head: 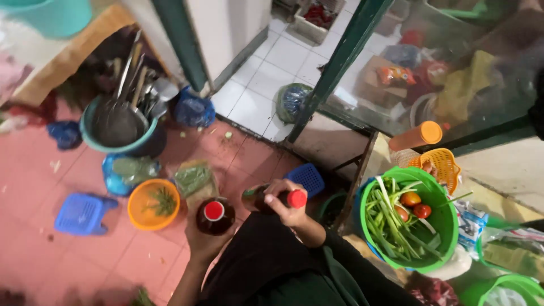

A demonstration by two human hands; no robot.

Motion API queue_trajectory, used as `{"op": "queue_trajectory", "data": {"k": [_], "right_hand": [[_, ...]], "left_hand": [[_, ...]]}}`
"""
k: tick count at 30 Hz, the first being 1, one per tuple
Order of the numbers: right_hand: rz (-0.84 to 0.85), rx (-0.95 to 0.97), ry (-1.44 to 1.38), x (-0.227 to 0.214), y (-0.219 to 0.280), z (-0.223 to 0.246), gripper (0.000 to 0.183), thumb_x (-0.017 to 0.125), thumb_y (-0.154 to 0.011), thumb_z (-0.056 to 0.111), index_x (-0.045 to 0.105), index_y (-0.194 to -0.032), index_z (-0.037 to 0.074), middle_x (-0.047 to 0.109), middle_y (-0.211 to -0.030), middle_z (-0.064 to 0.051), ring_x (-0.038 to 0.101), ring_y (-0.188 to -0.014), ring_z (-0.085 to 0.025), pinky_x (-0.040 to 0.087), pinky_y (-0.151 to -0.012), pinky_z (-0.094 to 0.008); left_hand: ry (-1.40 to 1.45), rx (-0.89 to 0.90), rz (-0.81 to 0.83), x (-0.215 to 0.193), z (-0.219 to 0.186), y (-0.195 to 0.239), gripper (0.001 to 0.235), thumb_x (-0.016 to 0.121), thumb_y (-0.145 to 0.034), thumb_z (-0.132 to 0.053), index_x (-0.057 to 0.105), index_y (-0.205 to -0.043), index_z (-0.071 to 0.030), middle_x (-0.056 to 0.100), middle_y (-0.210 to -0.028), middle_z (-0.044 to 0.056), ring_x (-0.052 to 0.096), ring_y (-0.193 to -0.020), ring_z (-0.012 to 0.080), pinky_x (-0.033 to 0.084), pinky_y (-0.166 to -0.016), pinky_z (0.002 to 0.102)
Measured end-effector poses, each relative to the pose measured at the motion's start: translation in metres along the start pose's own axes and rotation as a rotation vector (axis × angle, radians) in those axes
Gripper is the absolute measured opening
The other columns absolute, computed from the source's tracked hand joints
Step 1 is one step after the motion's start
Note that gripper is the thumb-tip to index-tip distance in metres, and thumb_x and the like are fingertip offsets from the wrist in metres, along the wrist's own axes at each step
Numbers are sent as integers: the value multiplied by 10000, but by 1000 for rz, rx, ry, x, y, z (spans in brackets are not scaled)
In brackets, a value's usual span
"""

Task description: The recorder retrieves sauce bottles from a storage shelf, brings them to a stove, and adds the sauces to vegetables being cooked in a wok.

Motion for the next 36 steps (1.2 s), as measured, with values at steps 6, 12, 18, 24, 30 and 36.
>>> {"op": "queue_trajectory", "data": {"k": [6, 12, 18, 24, 30, 36], "right_hand": [[-50, 27, 129, -23, -120, -46, 90, 684, -840, -25, 617, -849, 34, 681, -832, -75, 606, -707, -181, 510, -709, -280], [-64, 17, 212, -99, -272, -105, 122, 700, -871, -14, 591, -872, 39, 662, -845, -63, 586, -753, -179, 508, -735, -279], [-238, -181, 438, -150, -455, -139, 105, 686, -854, 26, 591, -869, 67, 653, -771, -48, 546, -645, -154, 479, -660, -265], [-598, -334, 430, -226, -604, -225, 152, 678, -841, -26, 569, -868, 76, 654, -804, -55, 549, -669, -153, 488, -673, -268], [-983, -145, 512, -323, -687, -263, 186, 704, -844, -73, 577, -826, 62, 609, -825, -48, 575, -702, -136, 530, -658, -243], [-1169, -108, 809, -389, -710, -257, 173, 724, -817, -28, 593, -805, 84, 609, -792, -30, 558, -734, -156, 502, -730, -275]], "left_hand": [[187, 82, 242, 67, -16, -174, 638, 886, -602, -68, 590, -1166, -54, 716, -1019, 56, 696, -866, 169, 568, -837, 277], [-38, 99, 37, 152, 65, -301, 939, 929, -614, -150, 446, -1404, 12, 622, -1272, 151, 674, -1088, 251, 569, -942, 324], [168, -51, 190, 220, 51, -452, 796, 902, -576, -59, 555, -1292, -42, 685, -1206, 102, 687, -1053, 226, 547, -973, 316], [132, 97, 268, 306, 116, -595, 970, 930, -592, -164, 439, -1416, -20, 559, -1390, 177, 608, -1232, 306, 479, -1098, 392], [-70, 167, 558, 382, 118, -771, 1052, 956, -564, -285, 439, -1449, -48, 588, -1381, 162, 664, -1159, 311, 553, -1000, 398], [15, 308, 744, 487, 96, -899, 1007, 947, -627, -301, 408, -1451, -91, 575, -1367, 141, 646, -1177, 302, 556, -1005, 400]]}}
Point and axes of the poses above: each hand's wrist, its own y-axis away from the middle knuckle, its own x-axis out of the palm, z = x × y, the point moved 1 cm from there along -y, towards the middle knuckle
